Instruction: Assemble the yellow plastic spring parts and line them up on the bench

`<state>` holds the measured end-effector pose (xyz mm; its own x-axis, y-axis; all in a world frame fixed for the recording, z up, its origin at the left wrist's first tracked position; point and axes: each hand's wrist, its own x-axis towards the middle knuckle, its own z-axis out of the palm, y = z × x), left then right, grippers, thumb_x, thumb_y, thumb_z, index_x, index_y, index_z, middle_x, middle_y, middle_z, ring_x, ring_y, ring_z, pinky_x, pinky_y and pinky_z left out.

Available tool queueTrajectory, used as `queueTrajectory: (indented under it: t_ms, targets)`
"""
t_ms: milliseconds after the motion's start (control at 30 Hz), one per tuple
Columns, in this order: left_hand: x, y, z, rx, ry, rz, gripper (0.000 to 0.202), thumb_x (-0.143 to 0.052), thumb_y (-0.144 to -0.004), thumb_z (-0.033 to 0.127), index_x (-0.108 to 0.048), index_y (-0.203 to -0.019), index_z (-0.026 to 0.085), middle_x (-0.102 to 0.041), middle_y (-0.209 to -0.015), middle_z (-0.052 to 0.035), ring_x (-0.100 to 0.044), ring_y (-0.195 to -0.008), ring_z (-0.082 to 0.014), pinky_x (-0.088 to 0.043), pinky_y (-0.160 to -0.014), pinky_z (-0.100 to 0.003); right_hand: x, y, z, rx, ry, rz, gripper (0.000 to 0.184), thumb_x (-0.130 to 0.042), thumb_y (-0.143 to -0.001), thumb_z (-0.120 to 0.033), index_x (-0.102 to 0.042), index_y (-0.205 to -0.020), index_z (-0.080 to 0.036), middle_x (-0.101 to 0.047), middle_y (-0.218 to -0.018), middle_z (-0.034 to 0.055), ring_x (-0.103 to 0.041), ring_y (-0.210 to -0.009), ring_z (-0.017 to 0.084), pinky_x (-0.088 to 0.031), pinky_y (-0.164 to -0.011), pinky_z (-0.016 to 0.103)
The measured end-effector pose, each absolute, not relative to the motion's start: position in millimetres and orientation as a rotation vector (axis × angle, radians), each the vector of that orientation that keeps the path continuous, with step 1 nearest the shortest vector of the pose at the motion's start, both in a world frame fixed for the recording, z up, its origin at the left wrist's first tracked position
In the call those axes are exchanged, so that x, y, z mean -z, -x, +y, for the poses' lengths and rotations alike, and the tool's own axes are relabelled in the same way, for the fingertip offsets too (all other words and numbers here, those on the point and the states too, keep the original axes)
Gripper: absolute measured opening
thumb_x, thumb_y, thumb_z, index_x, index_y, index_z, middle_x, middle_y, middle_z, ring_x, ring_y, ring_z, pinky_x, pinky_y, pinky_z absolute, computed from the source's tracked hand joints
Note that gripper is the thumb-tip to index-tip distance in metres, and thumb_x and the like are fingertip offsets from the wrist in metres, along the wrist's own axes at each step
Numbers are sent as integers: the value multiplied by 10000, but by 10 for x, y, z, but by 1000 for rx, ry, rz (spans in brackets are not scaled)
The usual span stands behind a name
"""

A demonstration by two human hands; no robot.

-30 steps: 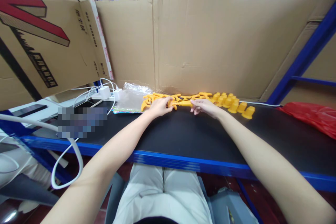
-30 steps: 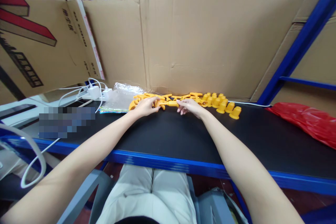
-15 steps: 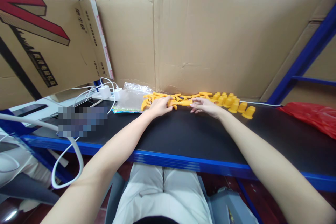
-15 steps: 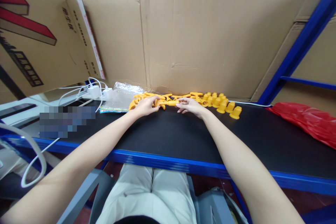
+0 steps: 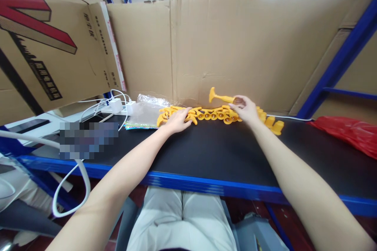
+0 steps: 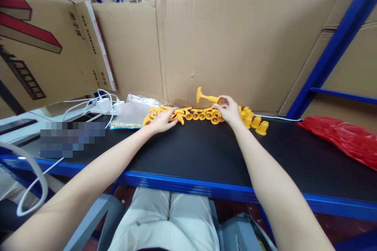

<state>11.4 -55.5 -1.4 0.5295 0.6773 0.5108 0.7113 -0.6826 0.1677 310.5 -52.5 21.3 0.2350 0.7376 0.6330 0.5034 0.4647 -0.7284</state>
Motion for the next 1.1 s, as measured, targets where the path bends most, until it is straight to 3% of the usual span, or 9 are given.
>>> queueTrajectory:
  t_ms: [133, 267, 500, 767, 1100]
  targets:
    - [31, -116, -542, 778, 2737, -1211, 537, -477, -817, 331, -397, -1314, 145, -504, -1301, -143, -463, -1209, -267, -381, -1000, -413, -184, -3469, -535, 325, 1314, -1450, 364, -600, -732, -249, -558, -1087, -181, -602, -1050, 96, -609, -798, 195, -481, -826, 396]
    - [40, -120, -539, 736, 2755, -1221, 518, -480, -811, 328, -417, -1297, 159, -523, -1274, -137, -481, -1182, -268, -393, -982, -436, -46, -3677, -580, 534, 1405, -1594, 344, -492, -778, -178, -554, -1115, -178, -572, -1107, 117, -554, -1016, 232, -438, -896, 368]
    - [63, -113, -508, 727, 2775, -1217, 501, -484, -805, 319, -433, -1282, 171, -534, -1246, -135, -484, -1170, -274, -390, -976, -459, 114, -3678, -506, 606, 1606, -1789, 380, -405, -824, -156, -521, -1184, -190, -540, -1175, 117, -552, -1019, 241, -459, -847, 360]
    - [124, -105, -440, 720, 2824, -1197, 442, -510, -787, 286, -487, -1212, 167, -536, -1241, -114, -475, -1175, -246, -387, -992, -401, 222, -3626, -398, 535, 1758, -1985, 482, -385, -805, -103, -473, -1265, -216, -521, -1262, 123, -524, -1100, 274, -441, -886, 423]
    - [122, -104, -456, 664, 2876, -1119, 337, -502, -796, 250, -558, -1121, 182, -580, -1182, -89, -523, -1109, -226, -410, -970, -363, 363, -3710, -267, 320, 1822, -1921, 633, -424, -785, -140, -323, -1403, -231, -387, -1426, 112, -352, -1301, 302, -239, -1046, 564]
